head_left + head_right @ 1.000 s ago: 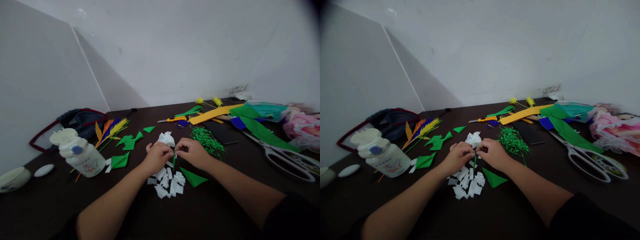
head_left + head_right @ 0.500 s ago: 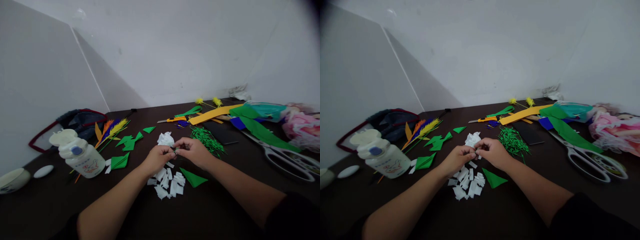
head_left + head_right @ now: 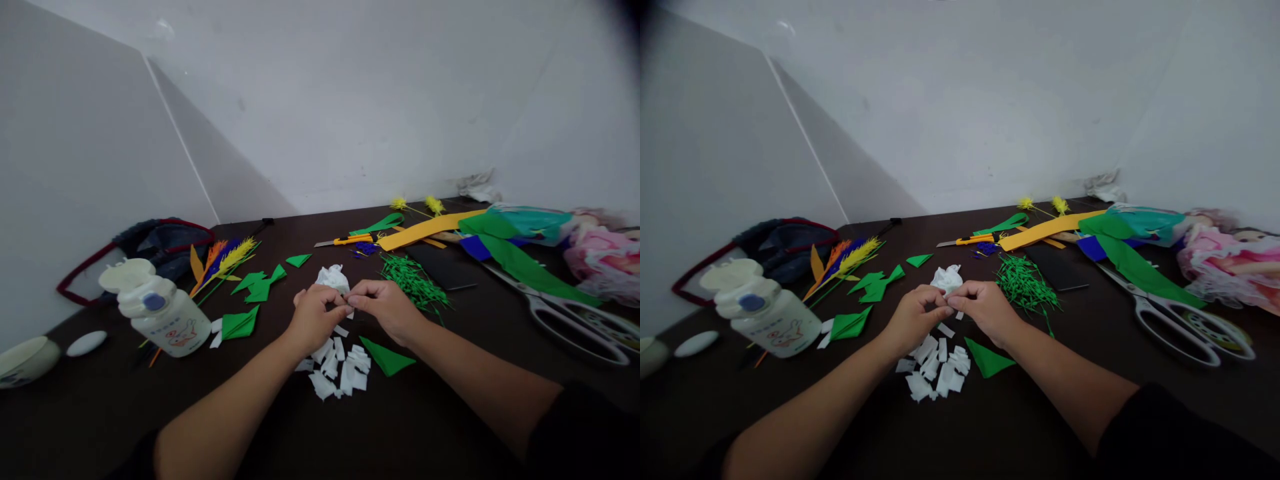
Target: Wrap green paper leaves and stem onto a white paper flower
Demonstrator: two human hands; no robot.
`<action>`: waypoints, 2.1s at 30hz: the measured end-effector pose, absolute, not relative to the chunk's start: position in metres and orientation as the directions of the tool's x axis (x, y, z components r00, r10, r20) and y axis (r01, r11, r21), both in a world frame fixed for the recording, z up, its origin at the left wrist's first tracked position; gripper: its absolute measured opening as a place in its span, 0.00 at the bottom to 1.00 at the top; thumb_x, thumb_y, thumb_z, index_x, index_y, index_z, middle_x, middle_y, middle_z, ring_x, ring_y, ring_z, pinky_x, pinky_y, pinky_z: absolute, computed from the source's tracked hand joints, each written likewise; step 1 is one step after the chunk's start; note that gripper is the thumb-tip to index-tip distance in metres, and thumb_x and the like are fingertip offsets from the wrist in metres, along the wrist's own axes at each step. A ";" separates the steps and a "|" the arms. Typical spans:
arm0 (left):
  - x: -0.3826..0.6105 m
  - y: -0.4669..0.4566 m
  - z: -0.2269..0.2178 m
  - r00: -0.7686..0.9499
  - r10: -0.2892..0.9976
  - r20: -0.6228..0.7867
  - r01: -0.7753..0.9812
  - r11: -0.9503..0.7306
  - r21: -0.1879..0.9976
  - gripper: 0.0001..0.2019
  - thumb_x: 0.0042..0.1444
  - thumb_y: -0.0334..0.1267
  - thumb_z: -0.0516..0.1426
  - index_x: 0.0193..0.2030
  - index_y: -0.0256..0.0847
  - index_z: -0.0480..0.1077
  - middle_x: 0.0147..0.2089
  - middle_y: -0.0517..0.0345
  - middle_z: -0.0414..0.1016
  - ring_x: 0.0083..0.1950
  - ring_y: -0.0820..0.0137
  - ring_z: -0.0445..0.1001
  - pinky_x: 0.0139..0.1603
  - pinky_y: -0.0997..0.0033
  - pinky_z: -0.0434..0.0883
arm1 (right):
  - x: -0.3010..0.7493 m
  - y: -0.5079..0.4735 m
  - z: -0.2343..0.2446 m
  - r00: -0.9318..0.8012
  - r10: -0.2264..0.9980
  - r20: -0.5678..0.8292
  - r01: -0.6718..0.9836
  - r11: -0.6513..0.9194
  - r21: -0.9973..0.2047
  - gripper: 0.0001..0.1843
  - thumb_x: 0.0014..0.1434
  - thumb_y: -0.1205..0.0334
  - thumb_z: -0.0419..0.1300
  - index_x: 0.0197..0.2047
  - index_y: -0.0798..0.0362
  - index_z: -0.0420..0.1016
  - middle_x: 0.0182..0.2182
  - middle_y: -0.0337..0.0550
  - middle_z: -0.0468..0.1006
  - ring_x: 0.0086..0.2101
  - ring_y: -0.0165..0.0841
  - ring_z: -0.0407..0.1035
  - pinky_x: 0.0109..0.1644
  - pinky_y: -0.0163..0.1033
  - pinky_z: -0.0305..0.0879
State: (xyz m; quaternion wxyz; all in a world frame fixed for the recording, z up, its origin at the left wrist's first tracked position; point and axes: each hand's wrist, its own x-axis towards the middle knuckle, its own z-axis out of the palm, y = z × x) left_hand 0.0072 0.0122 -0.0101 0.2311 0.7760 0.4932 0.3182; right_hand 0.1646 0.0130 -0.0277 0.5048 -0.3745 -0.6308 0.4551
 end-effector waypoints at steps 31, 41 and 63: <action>0.015 0.009 -0.011 0.282 0.949 0.144 0.459 -0.265 0.848 0.08 0.41 0.37 0.60 0.20 0.38 0.66 0.23 0.60 0.66 0.29 0.71 0.63 0.35 0.69 0.59 | 0.155 0.011 -0.025 -0.063 0.951 0.303 0.163 0.309 -0.937 0.15 0.49 0.60 0.57 0.16 0.53 0.58 0.16 0.32 0.56 0.20 0.25 0.51 0.24 0.33 0.48; 0.016 0.005 -0.012 0.360 0.932 0.042 0.071 -0.073 0.995 0.07 0.43 0.34 0.59 0.20 0.35 0.66 0.22 0.61 0.66 0.26 0.76 0.60 0.31 0.74 0.57 | 0.167 0.011 -0.025 -0.305 0.905 0.297 -0.211 0.240 -0.948 0.05 0.49 0.61 0.59 0.28 0.52 0.74 0.29 0.40 0.71 0.32 0.30 0.64 0.37 0.37 0.61; 0.013 0.003 -0.011 0.523 0.851 0.041 -0.010 -0.042 0.999 0.09 0.48 0.38 0.57 0.23 0.34 0.69 0.23 0.58 0.69 0.28 0.75 0.63 0.34 0.72 0.60 | 0.166 0.006 -0.022 -0.409 0.882 0.233 -0.280 0.122 -0.952 0.07 0.48 0.58 0.60 0.27 0.53 0.71 0.27 0.39 0.69 0.25 0.28 0.65 0.26 0.37 0.65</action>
